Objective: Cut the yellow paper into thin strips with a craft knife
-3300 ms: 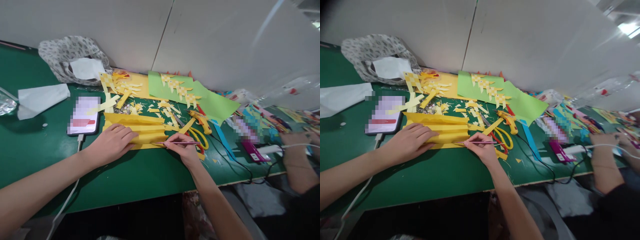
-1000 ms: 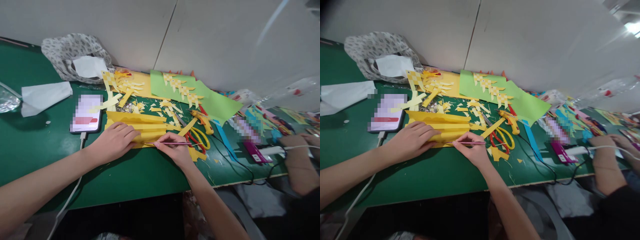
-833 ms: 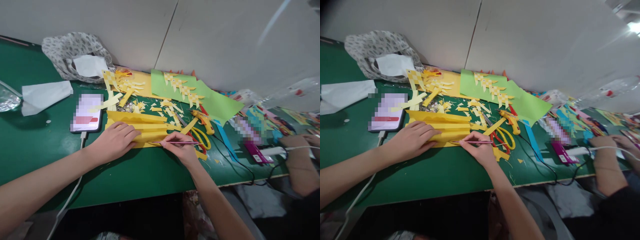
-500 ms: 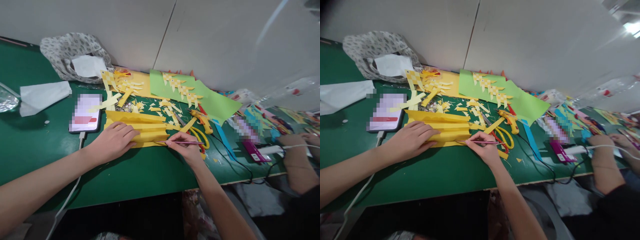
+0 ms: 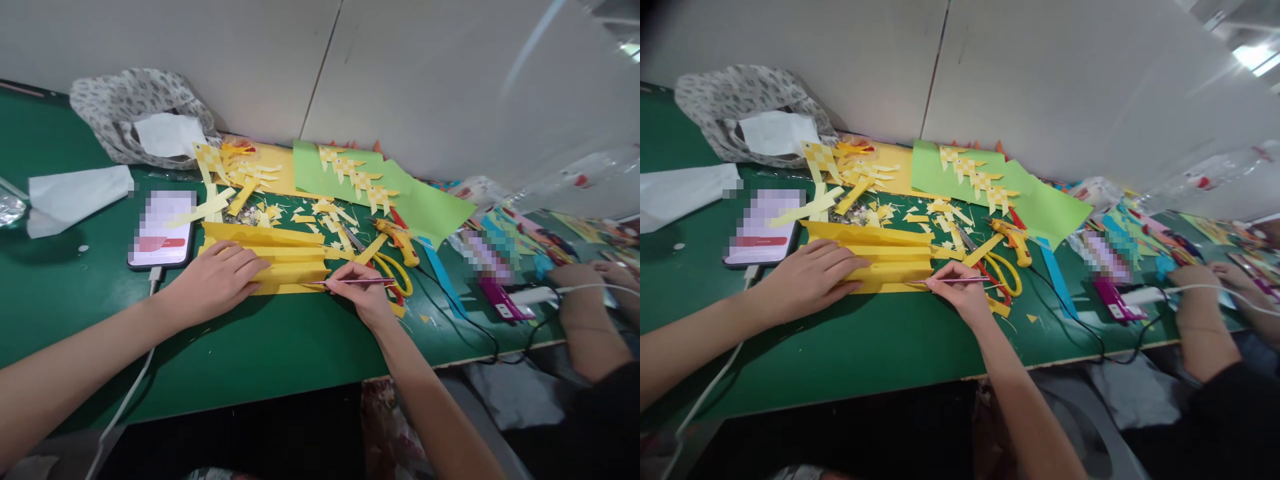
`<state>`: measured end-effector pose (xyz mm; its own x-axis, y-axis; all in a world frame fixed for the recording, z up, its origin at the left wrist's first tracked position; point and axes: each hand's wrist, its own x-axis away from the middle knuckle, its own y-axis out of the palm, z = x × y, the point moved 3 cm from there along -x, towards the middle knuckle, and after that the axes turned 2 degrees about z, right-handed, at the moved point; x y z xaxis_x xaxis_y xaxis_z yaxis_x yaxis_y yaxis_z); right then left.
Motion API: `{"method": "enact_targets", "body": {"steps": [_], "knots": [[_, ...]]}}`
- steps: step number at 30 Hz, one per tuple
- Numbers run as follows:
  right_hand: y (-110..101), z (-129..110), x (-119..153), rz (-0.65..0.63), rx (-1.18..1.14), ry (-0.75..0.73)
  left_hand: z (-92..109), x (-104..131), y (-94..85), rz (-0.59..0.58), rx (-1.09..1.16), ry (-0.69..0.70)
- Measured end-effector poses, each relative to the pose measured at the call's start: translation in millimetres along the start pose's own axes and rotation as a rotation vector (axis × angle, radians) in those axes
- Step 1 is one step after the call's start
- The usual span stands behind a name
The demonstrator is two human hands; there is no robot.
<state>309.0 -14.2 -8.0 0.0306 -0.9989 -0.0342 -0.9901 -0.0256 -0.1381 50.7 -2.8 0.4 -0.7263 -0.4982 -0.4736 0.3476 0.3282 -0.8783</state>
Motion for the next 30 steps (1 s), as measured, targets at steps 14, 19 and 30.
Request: {"method": "enact_targets", "body": {"steps": [14,19,30], "knots": [[1,3,0,-0.012,0.012,0.003,79,-16,-3.7,-0.094,0.082,0.188],[-2,3,-3,-0.03,-0.022,0.03,81,-21,10.5,-0.103,0.067,0.125],[0,-3,-4,-0.024,0.006,0.057,81,-20,9.1,-0.069,0.075,0.113]]}}
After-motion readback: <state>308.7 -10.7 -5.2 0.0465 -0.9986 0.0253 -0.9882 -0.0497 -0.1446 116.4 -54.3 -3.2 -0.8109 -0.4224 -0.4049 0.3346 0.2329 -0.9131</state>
